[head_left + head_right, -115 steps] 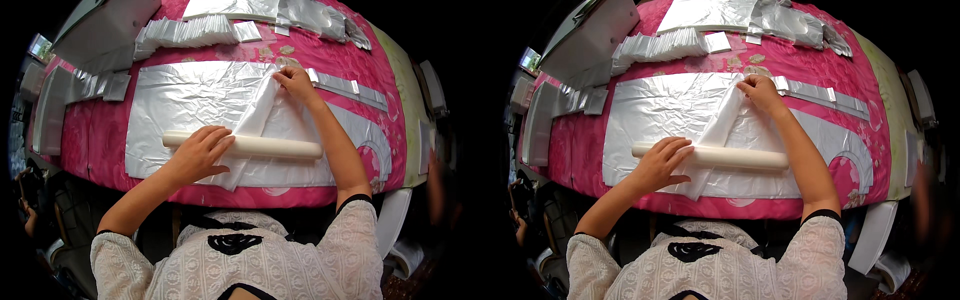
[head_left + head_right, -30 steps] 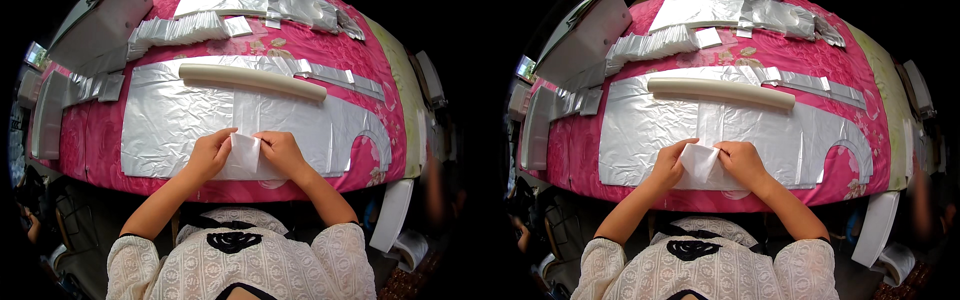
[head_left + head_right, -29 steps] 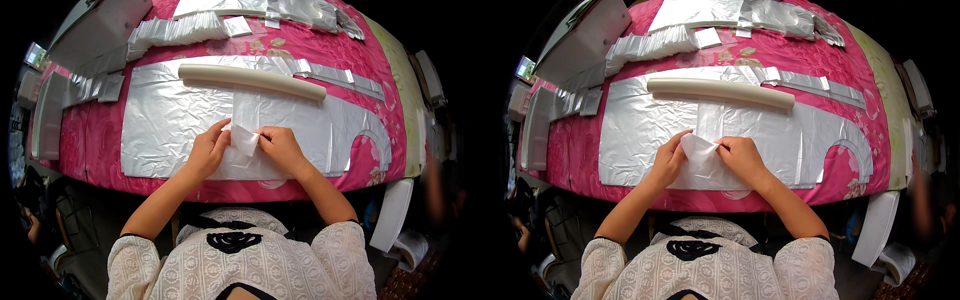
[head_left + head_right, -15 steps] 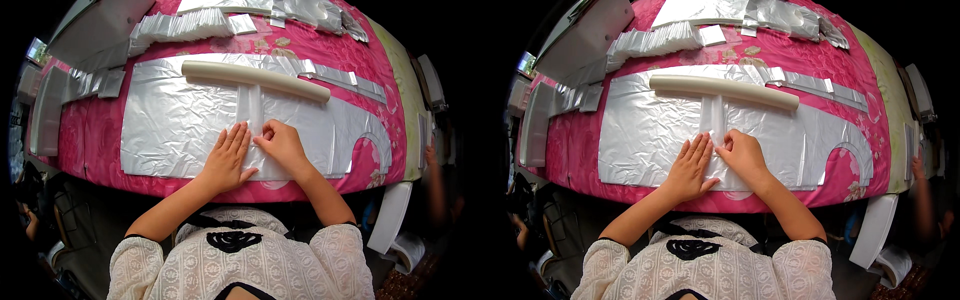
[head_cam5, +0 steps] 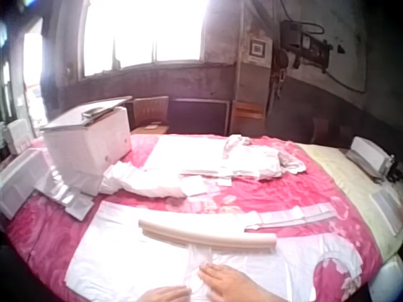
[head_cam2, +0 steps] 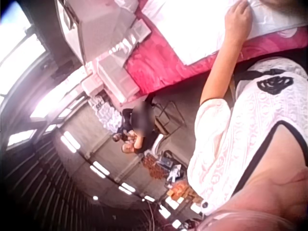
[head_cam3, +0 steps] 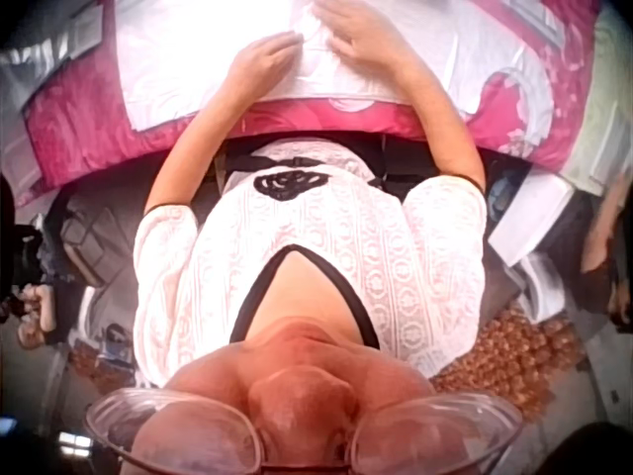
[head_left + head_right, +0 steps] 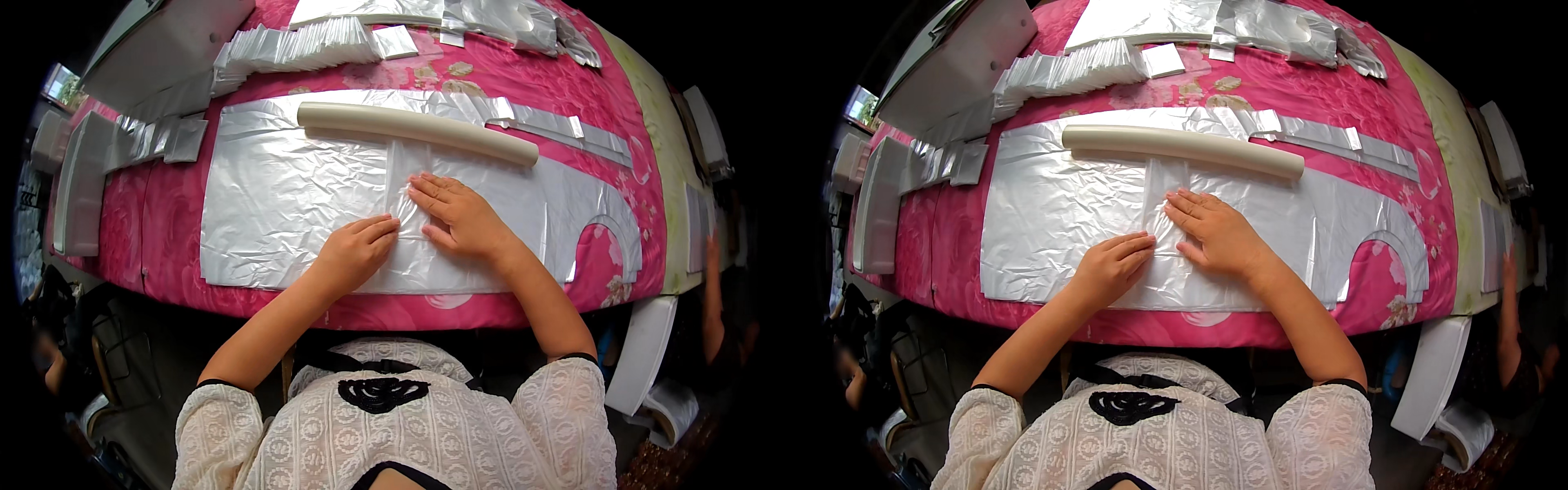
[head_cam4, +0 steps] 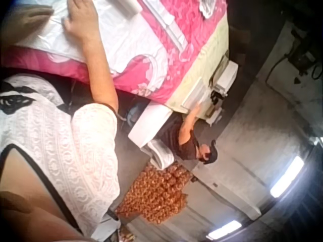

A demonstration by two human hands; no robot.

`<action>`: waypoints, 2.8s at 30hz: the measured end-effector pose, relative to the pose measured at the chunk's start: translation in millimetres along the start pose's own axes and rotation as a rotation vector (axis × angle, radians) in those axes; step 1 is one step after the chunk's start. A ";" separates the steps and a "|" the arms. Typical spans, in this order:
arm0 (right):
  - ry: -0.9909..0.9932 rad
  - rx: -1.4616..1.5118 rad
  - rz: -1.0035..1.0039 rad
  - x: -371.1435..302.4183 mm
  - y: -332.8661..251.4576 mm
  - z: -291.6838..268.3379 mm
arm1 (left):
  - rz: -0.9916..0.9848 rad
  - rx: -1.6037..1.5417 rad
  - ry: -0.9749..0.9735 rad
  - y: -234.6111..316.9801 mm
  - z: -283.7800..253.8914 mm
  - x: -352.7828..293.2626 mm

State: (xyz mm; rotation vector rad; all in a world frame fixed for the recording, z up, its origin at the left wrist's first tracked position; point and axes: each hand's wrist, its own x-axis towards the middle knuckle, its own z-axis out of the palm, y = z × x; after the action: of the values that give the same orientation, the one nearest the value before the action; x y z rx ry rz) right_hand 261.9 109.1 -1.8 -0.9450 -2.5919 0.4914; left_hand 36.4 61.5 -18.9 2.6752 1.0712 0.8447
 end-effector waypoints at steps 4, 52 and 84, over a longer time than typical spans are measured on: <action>0.049 0.061 0.003 2.3 1.1 0.5 | -0.092 -0.058 -0.020 2.7 -1.7 6.3; -0.259 0.727 0.890 40.1 -16.8 -3.4 | -0.297 0.057 -0.112 20.5 3.1 19.5; -0.219 0.434 0.076 8.0 -150.0 79.7 | -1.577 -1.488 0.197 80.3 -52.2 -138.4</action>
State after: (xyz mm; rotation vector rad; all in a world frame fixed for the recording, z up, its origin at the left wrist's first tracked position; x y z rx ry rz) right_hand 140.2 -9.7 -6.5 -0.8770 -2.4783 1.1789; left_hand -26.1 -94.6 -11.7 0.2632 1.2616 0.8227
